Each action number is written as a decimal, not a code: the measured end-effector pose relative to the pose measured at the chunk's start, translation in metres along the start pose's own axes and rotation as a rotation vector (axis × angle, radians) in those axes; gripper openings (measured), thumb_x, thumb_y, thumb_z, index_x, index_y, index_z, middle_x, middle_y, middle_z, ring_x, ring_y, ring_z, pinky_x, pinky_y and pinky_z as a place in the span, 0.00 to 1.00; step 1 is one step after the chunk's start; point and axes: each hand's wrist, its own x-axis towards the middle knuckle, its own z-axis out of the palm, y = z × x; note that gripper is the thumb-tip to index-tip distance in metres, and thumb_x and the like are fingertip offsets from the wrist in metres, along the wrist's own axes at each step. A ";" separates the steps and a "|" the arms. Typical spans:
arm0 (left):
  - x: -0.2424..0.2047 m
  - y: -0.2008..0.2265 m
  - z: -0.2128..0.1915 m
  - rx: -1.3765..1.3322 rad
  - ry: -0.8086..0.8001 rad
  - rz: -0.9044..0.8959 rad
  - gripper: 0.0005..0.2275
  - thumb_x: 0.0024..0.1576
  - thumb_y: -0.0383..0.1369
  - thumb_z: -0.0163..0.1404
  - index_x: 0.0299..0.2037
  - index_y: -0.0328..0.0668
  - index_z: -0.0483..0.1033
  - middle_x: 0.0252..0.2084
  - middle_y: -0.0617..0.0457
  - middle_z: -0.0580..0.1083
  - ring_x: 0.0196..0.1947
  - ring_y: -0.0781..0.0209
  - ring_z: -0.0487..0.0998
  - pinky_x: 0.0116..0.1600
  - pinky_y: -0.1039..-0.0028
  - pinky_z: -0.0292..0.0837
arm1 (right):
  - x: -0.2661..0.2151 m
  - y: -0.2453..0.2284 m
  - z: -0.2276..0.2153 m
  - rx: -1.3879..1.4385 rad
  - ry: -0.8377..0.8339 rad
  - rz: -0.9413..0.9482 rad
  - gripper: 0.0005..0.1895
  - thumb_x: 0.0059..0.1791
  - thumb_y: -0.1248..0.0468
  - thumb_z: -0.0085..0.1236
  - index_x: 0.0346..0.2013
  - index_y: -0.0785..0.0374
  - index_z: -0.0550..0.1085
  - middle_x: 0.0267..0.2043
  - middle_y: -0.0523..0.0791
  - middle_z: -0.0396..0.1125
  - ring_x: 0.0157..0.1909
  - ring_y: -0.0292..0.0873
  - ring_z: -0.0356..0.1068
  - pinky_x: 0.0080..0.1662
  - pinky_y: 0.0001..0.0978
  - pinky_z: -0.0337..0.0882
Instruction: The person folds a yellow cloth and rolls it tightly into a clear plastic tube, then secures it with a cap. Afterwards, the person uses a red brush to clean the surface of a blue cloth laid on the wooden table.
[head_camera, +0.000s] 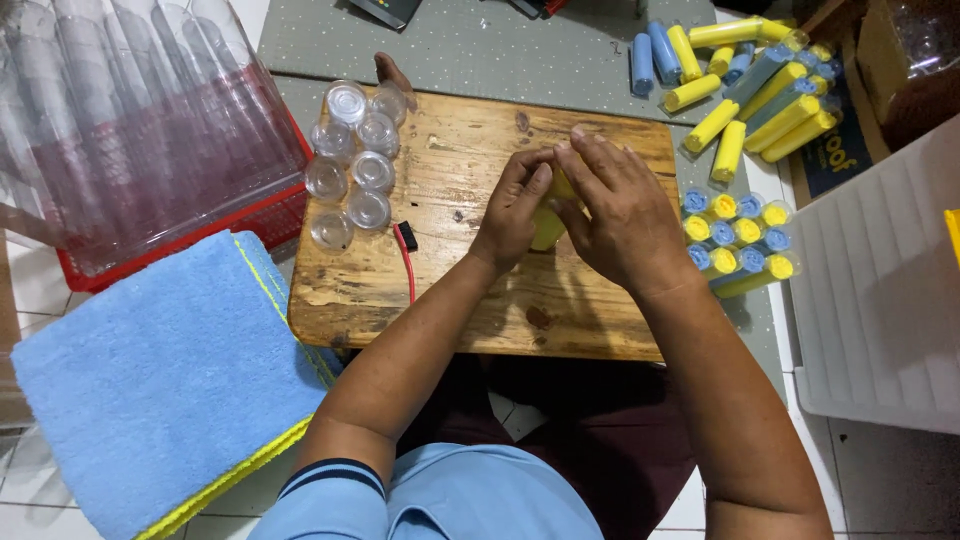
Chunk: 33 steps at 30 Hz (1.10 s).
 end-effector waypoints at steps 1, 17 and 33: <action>0.000 0.009 0.004 0.016 -0.009 -0.004 0.10 0.72 0.35 0.43 0.58 0.42 0.69 0.46 0.54 0.75 0.50 0.70 0.73 0.56 0.72 0.72 | -0.001 -0.001 0.000 0.028 -0.002 0.013 0.30 0.52 0.57 0.66 0.67 0.59 0.71 0.64 0.54 0.67 0.64 0.62 0.67 0.60 0.61 0.68; 0.020 0.003 -0.009 0.196 -0.150 -0.067 0.11 0.70 0.39 0.46 0.58 0.45 0.69 0.41 0.49 0.76 0.42 0.66 0.76 0.50 0.70 0.74 | -0.016 -0.002 0.020 0.388 0.068 0.246 0.37 0.49 0.61 0.67 0.71 0.63 0.65 0.73 0.59 0.55 0.71 0.66 0.59 0.65 0.57 0.66; 0.047 0.007 0.155 0.556 -0.732 0.025 0.14 0.68 0.39 0.43 0.55 0.36 0.69 0.51 0.46 0.72 0.53 0.54 0.75 0.62 0.64 0.71 | -0.139 0.095 -0.135 0.310 0.172 0.375 0.40 0.50 0.78 0.69 0.73 0.71 0.59 0.70 0.62 0.63 0.68 0.60 0.68 0.71 0.49 0.71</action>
